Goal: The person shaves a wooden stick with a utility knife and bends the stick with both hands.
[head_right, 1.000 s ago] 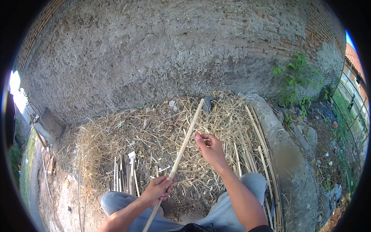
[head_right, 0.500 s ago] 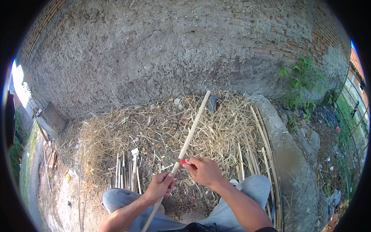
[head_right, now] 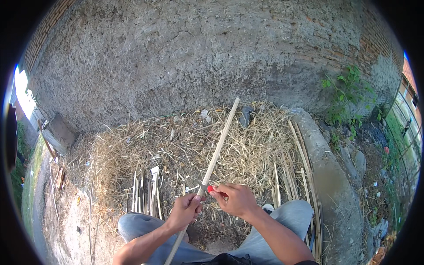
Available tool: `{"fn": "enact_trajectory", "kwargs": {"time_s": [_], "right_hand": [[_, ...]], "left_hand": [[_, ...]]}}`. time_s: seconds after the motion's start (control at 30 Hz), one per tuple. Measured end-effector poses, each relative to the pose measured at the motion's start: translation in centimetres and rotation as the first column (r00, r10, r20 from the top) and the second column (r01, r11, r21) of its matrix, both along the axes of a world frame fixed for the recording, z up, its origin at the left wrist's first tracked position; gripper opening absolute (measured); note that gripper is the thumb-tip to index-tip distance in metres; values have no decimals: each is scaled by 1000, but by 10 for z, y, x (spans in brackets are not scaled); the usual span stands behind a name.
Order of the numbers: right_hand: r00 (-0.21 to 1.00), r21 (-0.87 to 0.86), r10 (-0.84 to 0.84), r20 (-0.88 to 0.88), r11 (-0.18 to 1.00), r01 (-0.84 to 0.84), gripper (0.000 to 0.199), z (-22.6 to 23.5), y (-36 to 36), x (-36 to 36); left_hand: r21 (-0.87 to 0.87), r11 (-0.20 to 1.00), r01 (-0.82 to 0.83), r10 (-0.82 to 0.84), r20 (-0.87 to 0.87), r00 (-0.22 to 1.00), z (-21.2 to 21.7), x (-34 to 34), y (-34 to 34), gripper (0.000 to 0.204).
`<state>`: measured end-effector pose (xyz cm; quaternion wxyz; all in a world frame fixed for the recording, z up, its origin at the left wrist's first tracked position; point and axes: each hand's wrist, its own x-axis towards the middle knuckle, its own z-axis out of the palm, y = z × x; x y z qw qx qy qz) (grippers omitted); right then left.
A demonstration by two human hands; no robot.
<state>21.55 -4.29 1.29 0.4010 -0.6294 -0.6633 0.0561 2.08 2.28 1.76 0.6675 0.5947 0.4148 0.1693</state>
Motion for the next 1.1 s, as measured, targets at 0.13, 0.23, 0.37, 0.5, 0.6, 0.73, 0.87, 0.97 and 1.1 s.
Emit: {"fn": "enact_trajectory", "kwargs": {"time_s": [0.13,0.23,0.37,0.5,0.6,0.73,0.87,0.97,1.1], "right_hand": [[999,98,-32,-13,995,34,19,-5,0,-4],[996,143,-85,36,987,79,18,-7,0,-9],[998,150,-65,17,987,62,18,-6,4,-9],[996,132,-79,-31,988,83,19,-9,9,-12],[995,124,-82,-52,988,88,19,-11,13,-15],[986,181,-138,-94,971,153,20,-16,20,-10],[950,-199,-272,-152,950,240,24,-7,33,26],[969,-38,-236,-73,972,234,23,-13,32,31],[964,119,-235,-121,961,249,21,-22,34,25]], "left_hand": [[287,957,39,-19,-73,997,-6,-2,-4,29],[347,937,38,-7,-91,996,-4,-3,-7,28],[353,935,30,9,-106,994,4,-7,-7,29],[422,906,42,23,-150,988,10,-6,-7,30],[469,883,16,56,-139,989,9,-7,-5,31],[476,876,72,32,-205,978,14,-5,-8,30],[460,877,139,-26,-243,970,0,-13,-17,29],[438,886,151,-32,-266,963,9,-13,-15,24],[459,873,164,-54,-244,968,8,-22,-18,23]]}}
